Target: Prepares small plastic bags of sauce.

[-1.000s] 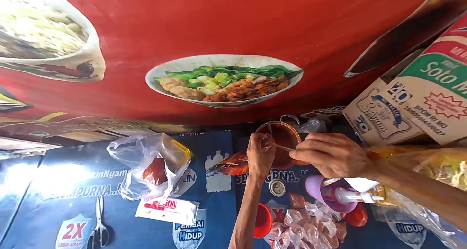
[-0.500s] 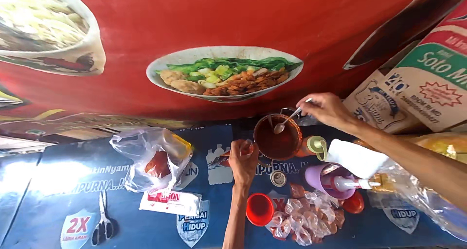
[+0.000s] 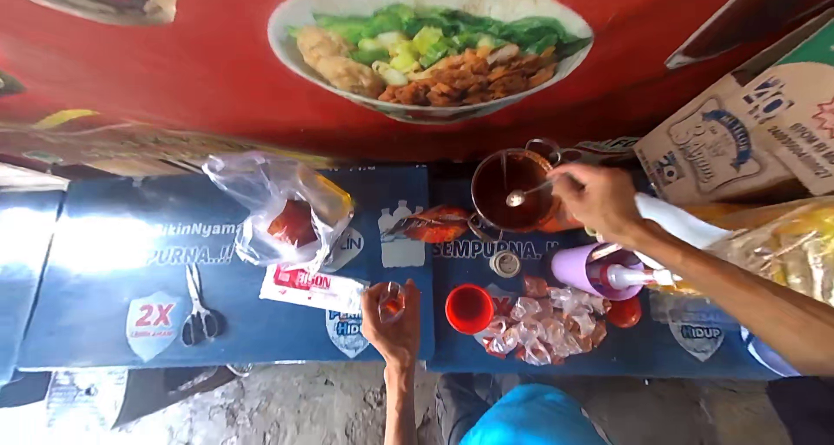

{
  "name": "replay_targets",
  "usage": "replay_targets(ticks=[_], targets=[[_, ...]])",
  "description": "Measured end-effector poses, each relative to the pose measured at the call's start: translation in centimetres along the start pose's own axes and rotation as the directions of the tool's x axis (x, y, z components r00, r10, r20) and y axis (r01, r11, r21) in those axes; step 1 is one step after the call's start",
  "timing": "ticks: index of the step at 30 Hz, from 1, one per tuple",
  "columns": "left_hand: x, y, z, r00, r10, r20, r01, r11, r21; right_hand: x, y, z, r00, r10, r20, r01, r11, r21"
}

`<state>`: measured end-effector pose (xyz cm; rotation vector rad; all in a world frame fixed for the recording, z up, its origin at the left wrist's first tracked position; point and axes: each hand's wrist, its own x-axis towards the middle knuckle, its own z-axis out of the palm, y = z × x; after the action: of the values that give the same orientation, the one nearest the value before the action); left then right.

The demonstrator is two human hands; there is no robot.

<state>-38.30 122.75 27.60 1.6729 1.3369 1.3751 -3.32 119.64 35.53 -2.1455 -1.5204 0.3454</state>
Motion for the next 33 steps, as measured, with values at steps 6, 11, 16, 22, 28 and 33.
replay_targets(ticks=[6, 11, 16, 22, 28, 33], targets=[[-2.7, -0.5, -5.0, 0.997, -0.017, -0.073, 0.016, 1.000, -0.006, -7.8, -3.4, -0.2, 0.971, 0.226, 0.072, -0.237, 0.913, 0.333], [-5.1, -1.7, -6.8, 0.994, -0.055, -0.095, 0.055, 0.998, -0.009, -15.9, -4.1, 8.9, 0.939, 0.242, 0.244, -0.319, 0.878, 0.356], [-6.4, -4.1, -6.7, 0.990, -0.098, -0.105, 0.086, 0.989, -0.118, -18.5, -3.3, 15.3, 0.891, 0.338, 0.302, -0.422, 0.863, 0.278], [-6.0, -8.6, -5.7, 0.985, -0.020, -0.169, -0.010, 0.984, -0.177, -19.6, -3.3, 12.6, 0.945, 0.297, 0.135, -0.304, 0.952, 0.036], [-6.1, -12.4, -4.1, 0.992, -0.004, -0.126, -0.032, 0.958, -0.287, -23.5, -8.8, 13.5, 0.988, -0.081, 0.135, 0.000, 0.860, 0.511], [-7.3, -14.1, -3.2, 0.997, -0.063, -0.053, 0.038, 0.924, -0.381, -26.0, -11.0, 22.2, 0.947, -0.186, 0.263, -0.033, 0.758, 0.651]])
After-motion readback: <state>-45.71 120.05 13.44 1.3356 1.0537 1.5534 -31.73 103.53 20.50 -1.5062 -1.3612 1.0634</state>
